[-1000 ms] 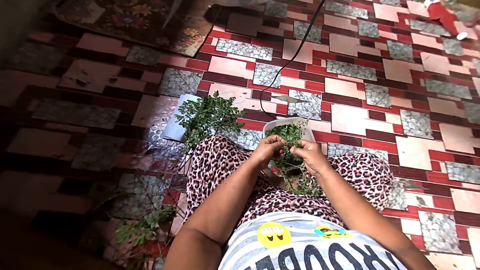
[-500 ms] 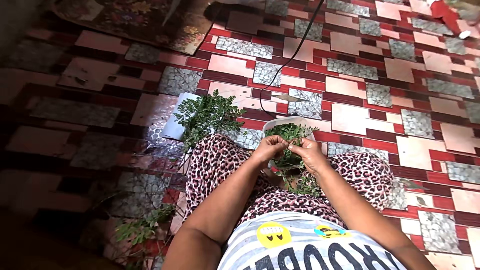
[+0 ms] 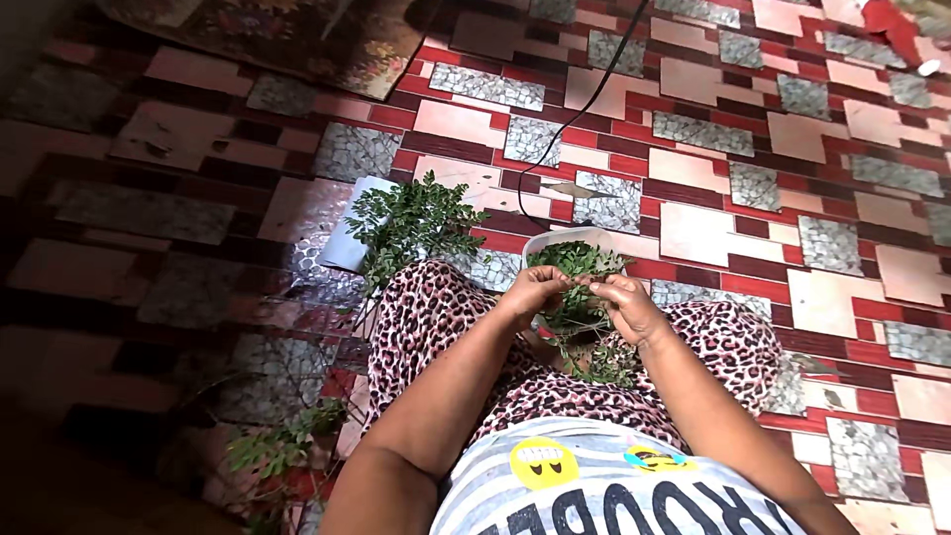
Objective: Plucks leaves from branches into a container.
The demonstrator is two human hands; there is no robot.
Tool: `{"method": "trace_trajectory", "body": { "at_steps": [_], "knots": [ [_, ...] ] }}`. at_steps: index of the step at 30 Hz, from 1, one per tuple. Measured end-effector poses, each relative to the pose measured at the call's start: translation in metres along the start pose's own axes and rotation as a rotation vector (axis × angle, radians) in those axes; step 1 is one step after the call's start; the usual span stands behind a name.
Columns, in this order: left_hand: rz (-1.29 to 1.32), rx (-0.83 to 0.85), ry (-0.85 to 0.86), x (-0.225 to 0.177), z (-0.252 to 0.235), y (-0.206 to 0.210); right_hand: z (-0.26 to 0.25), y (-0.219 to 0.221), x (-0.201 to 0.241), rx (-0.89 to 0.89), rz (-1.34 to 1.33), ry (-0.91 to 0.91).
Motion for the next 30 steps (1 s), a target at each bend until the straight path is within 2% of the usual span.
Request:
{"method": "trace_trajectory", "body": {
  "at_steps": [6,10,14,21,25,30],
  "knots": [
    [0.017,-0.012,-0.005,0.002,-0.001,0.000,-0.005,0.002,0.001,-0.069,0.128,-0.052],
    [0.020,-0.026,0.007,0.002,0.000,-0.001,-0.001,0.006,0.002,-0.122,0.243,-0.173],
    [0.045,-0.023,0.002,0.006,-0.004,-0.004,-0.001,0.002,0.000,-0.155,0.251,-0.244],
    [0.050,-0.017,-0.001,0.005,-0.003,-0.004,-0.003,-0.003,-0.005,-0.060,0.130,-0.130],
    [0.042,-0.029,-0.003,0.004,0.000,-0.002,-0.004,-0.002,-0.007,-0.063,0.091,-0.077],
    [0.039,-0.033,-0.021,0.008,-0.006,-0.006,-0.004,-0.002,-0.004,-0.107,0.146,-0.130]
  ]
}}
Point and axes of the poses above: each hand's wrist, its own z-axis away from the middle knuckle, its own y-axis out of the palm, x = y × z, the point moved 5 cm from there along -z, towards the middle knuckle, and after that the axes turned 12 degrees about x, right-handed, at the moved point
